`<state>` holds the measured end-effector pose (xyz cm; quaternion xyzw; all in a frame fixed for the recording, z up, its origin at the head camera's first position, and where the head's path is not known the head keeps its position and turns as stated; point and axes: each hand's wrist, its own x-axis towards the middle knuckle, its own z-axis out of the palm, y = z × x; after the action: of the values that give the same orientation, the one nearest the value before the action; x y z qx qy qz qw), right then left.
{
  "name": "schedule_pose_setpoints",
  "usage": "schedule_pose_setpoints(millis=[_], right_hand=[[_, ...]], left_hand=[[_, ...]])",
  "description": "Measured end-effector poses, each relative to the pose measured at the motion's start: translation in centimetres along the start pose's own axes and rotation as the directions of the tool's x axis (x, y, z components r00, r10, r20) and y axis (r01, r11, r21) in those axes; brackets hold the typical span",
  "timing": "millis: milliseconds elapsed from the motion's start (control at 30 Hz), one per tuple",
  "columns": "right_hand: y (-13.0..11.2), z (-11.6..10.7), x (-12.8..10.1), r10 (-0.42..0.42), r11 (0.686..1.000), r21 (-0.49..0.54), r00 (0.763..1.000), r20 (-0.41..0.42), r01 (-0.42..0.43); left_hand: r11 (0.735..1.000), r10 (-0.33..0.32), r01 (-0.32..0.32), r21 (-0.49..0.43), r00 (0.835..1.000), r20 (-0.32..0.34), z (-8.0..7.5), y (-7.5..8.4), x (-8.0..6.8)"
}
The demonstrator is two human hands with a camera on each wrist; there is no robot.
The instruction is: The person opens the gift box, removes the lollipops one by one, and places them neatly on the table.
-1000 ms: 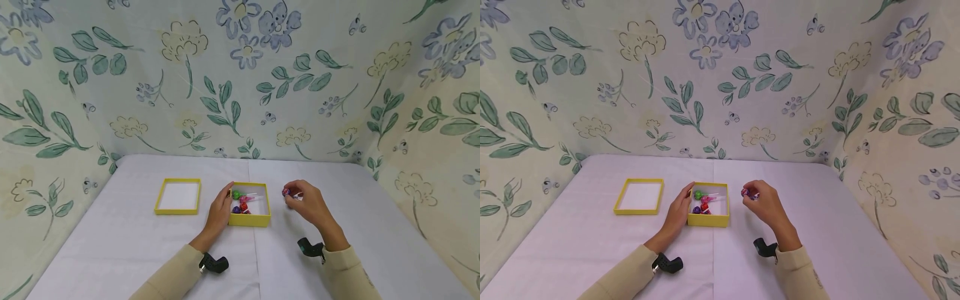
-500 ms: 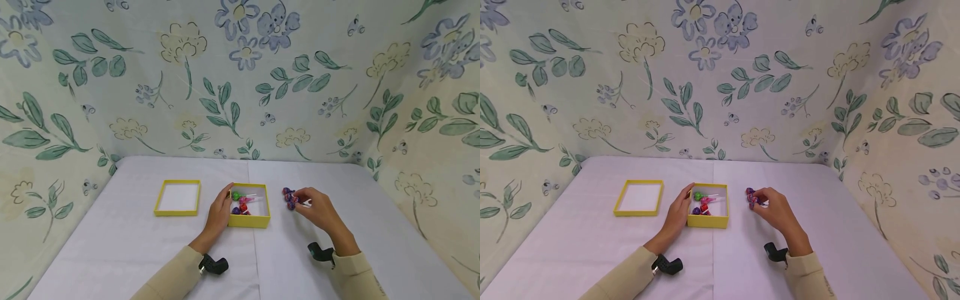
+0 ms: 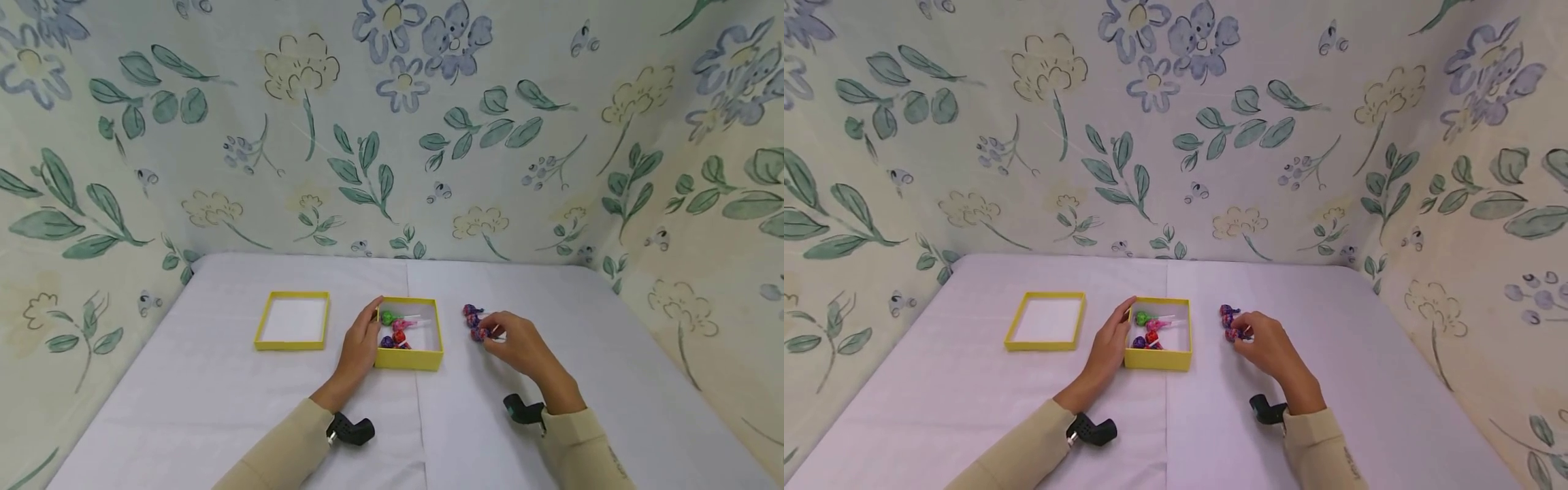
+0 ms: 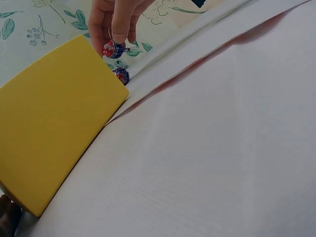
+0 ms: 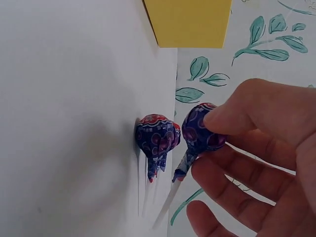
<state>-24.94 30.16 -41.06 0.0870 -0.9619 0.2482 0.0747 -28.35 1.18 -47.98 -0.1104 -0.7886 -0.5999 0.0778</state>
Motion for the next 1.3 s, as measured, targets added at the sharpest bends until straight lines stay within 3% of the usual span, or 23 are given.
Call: schedule_pose_setpoints(millis=[600,900,1300], right_hand=[[0.5,0.3,0.4,0.064,0.998,-0.001,0.99,0.129,-0.064],[0.6,0.6,0.6,0.034,0.999,0.012,0.989,0.141,-0.036],[0.8,1.4,0.6,0.014,0.998,-0.06,0.995,0.102,-0.008]], left_hand=[[1.0,0.01,-0.01,-0.017,1.0,-0.003,0.1,0.0,0.2],[1.0,0.011,-0.011,-0.018,1.0,-0.008,-0.1,0.1,0.2],[1.0,0.029,-0.029,-0.008,1.0,-0.002,-0.1,0.0,0.1]])
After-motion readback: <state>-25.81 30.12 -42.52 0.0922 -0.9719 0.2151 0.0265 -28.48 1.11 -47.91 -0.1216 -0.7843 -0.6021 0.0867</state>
